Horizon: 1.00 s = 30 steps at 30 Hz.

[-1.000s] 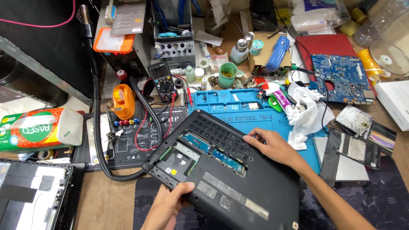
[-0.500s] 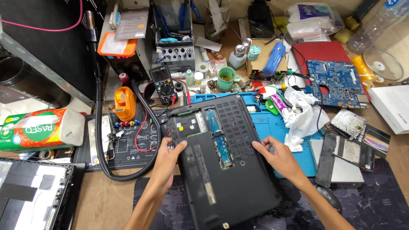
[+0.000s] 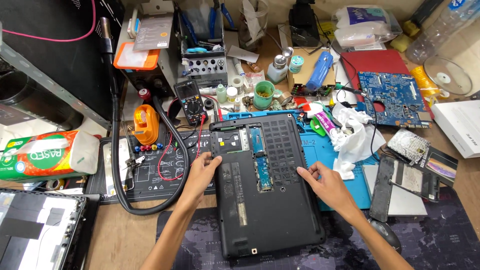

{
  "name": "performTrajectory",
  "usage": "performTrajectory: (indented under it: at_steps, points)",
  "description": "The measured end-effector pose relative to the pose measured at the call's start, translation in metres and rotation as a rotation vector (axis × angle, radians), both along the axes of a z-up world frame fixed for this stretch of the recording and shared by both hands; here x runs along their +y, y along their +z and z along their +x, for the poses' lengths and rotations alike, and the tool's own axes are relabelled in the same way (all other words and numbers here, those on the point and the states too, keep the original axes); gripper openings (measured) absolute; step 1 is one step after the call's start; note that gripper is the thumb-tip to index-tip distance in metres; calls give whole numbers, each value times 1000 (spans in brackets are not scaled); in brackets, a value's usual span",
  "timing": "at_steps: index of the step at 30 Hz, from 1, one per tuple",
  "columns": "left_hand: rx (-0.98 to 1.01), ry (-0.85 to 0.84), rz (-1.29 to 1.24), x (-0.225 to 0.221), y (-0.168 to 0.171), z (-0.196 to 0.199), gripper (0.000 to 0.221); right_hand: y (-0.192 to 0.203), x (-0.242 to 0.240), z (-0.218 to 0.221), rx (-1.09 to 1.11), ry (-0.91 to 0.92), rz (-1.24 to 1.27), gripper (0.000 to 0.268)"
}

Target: Repairing a laptop by disassembling the casing and inspecting internal components using a screwdriver

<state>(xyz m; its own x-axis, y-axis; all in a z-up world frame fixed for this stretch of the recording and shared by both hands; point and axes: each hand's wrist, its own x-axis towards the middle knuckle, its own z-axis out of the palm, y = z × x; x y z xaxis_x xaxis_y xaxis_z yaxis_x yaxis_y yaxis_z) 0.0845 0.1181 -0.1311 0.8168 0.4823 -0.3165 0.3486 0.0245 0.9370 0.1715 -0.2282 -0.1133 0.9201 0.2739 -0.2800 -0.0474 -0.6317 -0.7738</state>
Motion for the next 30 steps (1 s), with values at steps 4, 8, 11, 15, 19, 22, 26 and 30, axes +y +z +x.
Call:
performTrajectory:
  at_steps: [4,8,11,15,19,22,26,30]
  points:
    - [15,-29,37,-1,3,5,38,7,5,-1,-26,26,-72,47]
    - [28,-43,129,-2,-5,10,57,20,11,-6,-45,51,-160,50]
    - [47,-78,181,-9,22,6,69,25,15,-9,-65,61,-220,50]
    - [50,-127,223,-14,30,3,70,24,19,-9,-119,104,-314,50]
    - [181,-149,81,-27,76,-2,74,25,26,-11,-107,128,-470,49]
    - [182,-174,91,-30,82,-3,74,22,26,-8,-222,190,-575,49]
    - [124,-191,131,-34,75,-5,76,46,30,-2,-149,246,-610,50]
    - [-94,-212,304,-52,78,-3,73,73,37,3,-161,323,-618,49]
